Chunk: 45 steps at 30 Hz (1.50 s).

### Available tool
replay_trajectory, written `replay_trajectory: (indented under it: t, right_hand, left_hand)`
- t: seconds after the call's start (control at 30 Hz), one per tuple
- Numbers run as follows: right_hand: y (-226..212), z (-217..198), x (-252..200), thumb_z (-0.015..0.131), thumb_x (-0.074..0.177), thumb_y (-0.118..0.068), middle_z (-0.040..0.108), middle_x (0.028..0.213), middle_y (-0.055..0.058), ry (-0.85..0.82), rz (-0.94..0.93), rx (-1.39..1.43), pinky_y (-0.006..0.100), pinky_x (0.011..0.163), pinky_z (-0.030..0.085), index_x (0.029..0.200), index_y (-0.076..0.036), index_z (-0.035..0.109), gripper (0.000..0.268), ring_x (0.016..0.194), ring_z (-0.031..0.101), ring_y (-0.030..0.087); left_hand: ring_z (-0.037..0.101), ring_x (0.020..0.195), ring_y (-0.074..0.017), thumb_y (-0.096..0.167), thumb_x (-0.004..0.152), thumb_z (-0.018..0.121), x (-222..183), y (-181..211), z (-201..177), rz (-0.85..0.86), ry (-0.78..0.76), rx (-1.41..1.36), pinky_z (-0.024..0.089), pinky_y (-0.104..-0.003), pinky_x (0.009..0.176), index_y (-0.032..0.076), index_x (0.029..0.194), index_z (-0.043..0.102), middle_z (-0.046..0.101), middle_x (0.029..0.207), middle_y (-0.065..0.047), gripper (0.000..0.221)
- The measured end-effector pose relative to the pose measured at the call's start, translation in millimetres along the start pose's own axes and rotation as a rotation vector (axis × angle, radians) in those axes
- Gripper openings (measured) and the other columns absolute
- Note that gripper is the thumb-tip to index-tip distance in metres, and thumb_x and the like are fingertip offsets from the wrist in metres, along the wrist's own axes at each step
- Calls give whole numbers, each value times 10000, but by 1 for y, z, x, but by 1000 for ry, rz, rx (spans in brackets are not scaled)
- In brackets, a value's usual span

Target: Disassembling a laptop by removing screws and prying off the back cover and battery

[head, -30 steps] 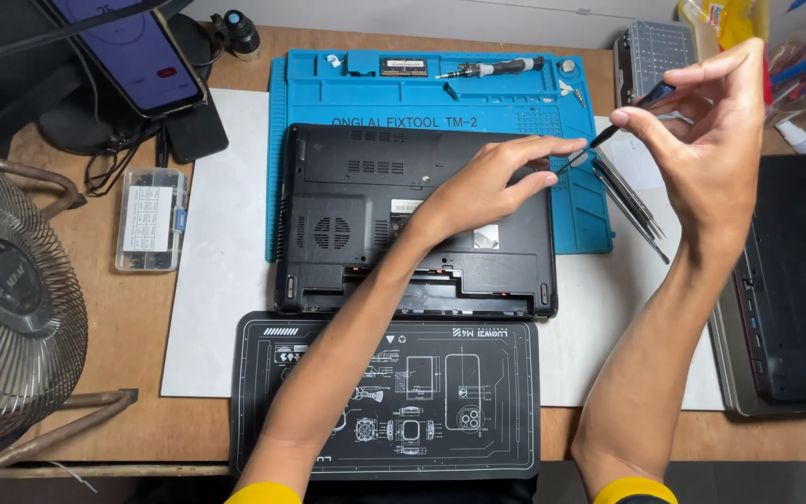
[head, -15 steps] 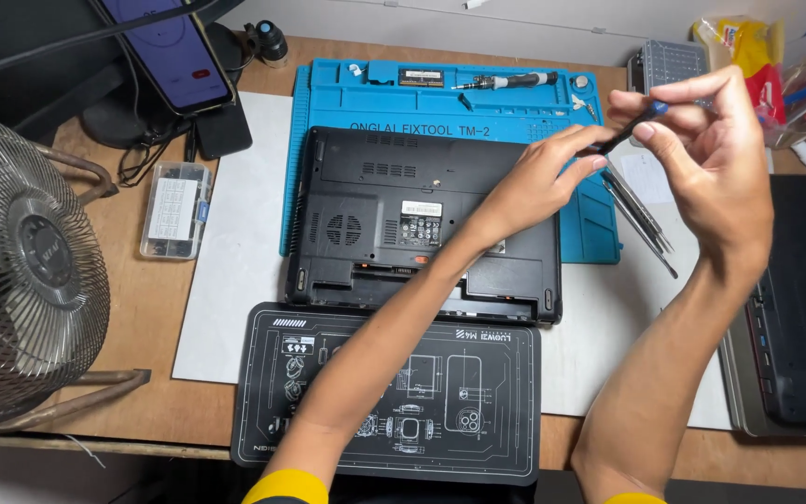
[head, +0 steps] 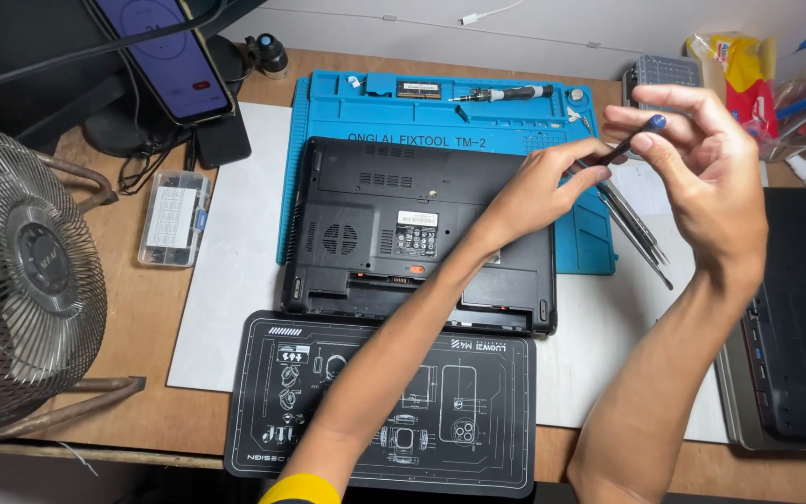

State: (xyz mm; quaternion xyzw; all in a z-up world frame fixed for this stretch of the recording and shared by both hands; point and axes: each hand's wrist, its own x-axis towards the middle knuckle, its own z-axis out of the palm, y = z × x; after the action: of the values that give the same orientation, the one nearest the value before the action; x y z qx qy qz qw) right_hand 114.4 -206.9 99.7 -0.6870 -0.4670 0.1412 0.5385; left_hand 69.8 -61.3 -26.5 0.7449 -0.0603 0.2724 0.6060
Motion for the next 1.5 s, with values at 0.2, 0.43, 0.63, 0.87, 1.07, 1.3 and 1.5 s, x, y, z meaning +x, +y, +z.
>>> replay_trajectory:
  t: [0.2,0.43,0.63,0.87,1.07,1.3,1.5]
  right_hand:
    - [11,3,4,691,1060,7,600,1181,130,-49,21,-204,300,1014,566,1150,22,680,92,1117,630,202]
    - [6,1,3,570,1106,-62,662,1203,161,-58,117,-118,305,1016,555,1289,38,591,210,1147,655,219]
    - [15,1,2,731,1049,-16,604,1105,113,-24,74,-229,296,1016,574,1094,15,683,72,1054,641,189]
    - [-1,-1,1,555,1082,-9,642,1304,183,-78,142,-87,338,1135,525,1295,25,544,217,1264,633,244]
    - [15,-3,-1,662,1068,9,644,1209,142,-60,117,-190,301,1068,544,1168,23,653,101,1159,642,202]
    - [-5,5,0,572,1050,9,646,1268,213,-131,160,-45,362,1150,543,1270,48,527,228,1252,654,279]
    - [0,8,3,631,1080,17,677,1209,161,-56,158,-126,299,1015,580,1201,52,631,125,1101,684,224]
  left_hand:
    - [440,638,-124,286,800,755,-1,18,4,-98,198,-14,391,-287,605,179,825,388,519,677,31,383]
    - [740,1091,-175,209,985,628,0,-7,5,-87,39,-30,545,-331,979,86,1177,700,766,1200,-38,240]
    - [369,678,-128,383,790,752,-1,6,4,-86,158,14,345,-287,618,179,777,421,442,679,52,389]
    - [643,930,-138,236,940,647,0,-4,0,-63,41,-80,502,-306,892,126,1013,619,713,987,24,135]
    - [591,783,-110,273,824,766,-2,0,3,-72,90,-74,496,-286,733,177,883,540,631,820,54,253]
    - [550,772,-139,307,850,713,0,-4,-1,-48,110,11,454,-299,739,141,887,588,623,789,40,211]
    - [533,746,-120,400,812,736,-1,-3,-1,-54,114,-13,461,-282,699,172,813,503,575,771,53,326]
